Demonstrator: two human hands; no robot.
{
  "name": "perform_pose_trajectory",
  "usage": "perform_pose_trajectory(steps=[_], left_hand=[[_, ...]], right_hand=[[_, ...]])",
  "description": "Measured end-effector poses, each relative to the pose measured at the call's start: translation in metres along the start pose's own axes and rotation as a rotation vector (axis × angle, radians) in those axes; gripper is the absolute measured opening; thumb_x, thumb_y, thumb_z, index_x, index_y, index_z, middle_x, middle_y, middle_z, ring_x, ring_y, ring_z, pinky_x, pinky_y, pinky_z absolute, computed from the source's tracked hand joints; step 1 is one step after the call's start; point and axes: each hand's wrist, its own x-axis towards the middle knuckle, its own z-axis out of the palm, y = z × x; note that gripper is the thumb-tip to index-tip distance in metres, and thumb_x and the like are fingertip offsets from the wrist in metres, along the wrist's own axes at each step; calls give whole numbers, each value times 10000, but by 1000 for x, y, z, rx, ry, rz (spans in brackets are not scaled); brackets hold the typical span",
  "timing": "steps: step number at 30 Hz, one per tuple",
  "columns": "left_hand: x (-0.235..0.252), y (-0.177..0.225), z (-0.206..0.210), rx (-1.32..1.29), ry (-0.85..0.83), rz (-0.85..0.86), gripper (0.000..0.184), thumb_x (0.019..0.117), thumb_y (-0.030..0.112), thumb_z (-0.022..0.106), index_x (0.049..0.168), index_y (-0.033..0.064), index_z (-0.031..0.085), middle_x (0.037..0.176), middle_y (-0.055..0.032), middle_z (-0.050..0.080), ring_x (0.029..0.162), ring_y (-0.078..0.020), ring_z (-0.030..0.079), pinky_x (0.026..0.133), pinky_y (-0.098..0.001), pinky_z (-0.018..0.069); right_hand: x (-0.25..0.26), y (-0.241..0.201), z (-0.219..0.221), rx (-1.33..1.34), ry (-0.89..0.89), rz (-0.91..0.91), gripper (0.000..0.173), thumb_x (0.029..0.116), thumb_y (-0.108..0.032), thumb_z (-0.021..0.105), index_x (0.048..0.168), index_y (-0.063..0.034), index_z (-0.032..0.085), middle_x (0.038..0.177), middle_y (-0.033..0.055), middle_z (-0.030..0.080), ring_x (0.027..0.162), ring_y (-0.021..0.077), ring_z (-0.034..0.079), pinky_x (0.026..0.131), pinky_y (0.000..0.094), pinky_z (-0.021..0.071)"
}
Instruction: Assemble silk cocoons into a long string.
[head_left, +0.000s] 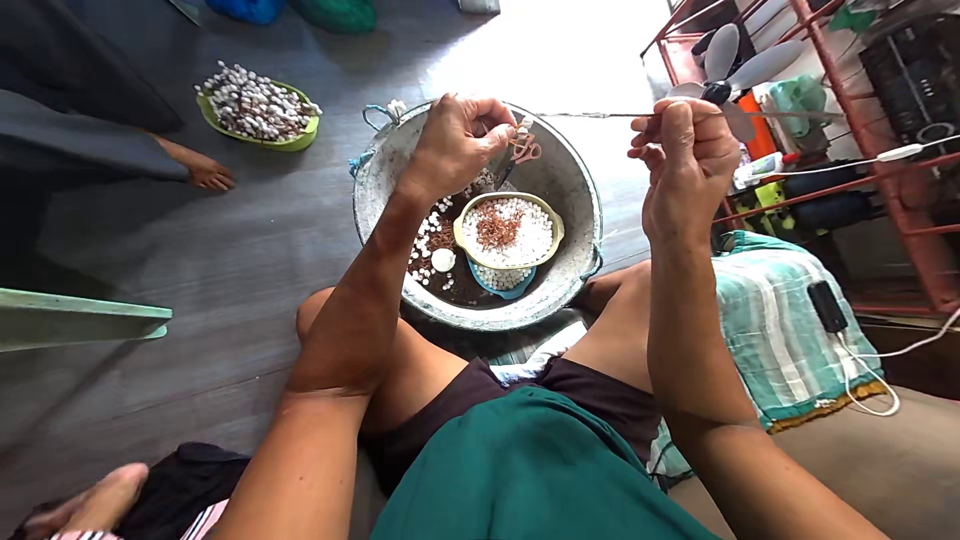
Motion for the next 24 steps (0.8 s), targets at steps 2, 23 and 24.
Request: perform_pose_trajectory(steps=[2,23,24], left_hand=[[0,0,1,32,-11,4,88,979,149,662,1012,107,731,801,38,677,631,-11,574,610,-200,491],[0,-5,5,263,-36,139,144,1007,159,619,1041,93,742,941,-33,665,791,-76,607,738,-240,503],[0,-5,6,258,-38,143,142,1005,157,620,1040,94,742,937,-31,663,781,-73,601,728,-237,497]], right_hand=[[5,7,0,-27,-35,-54,193,1085,-103,494,1086,-17,667,958,65,747,859,168,724,764,344,617],[10,-3,-9,-204,-155,-138,177,1074,-101,515,1092,-7,663,949,31,738,854,125,715,766,322,613],[10,-2,-7,-211,-163,-139,182,1075,-103,512,1094,-3,662,955,36,737,859,126,714,766,322,612]])
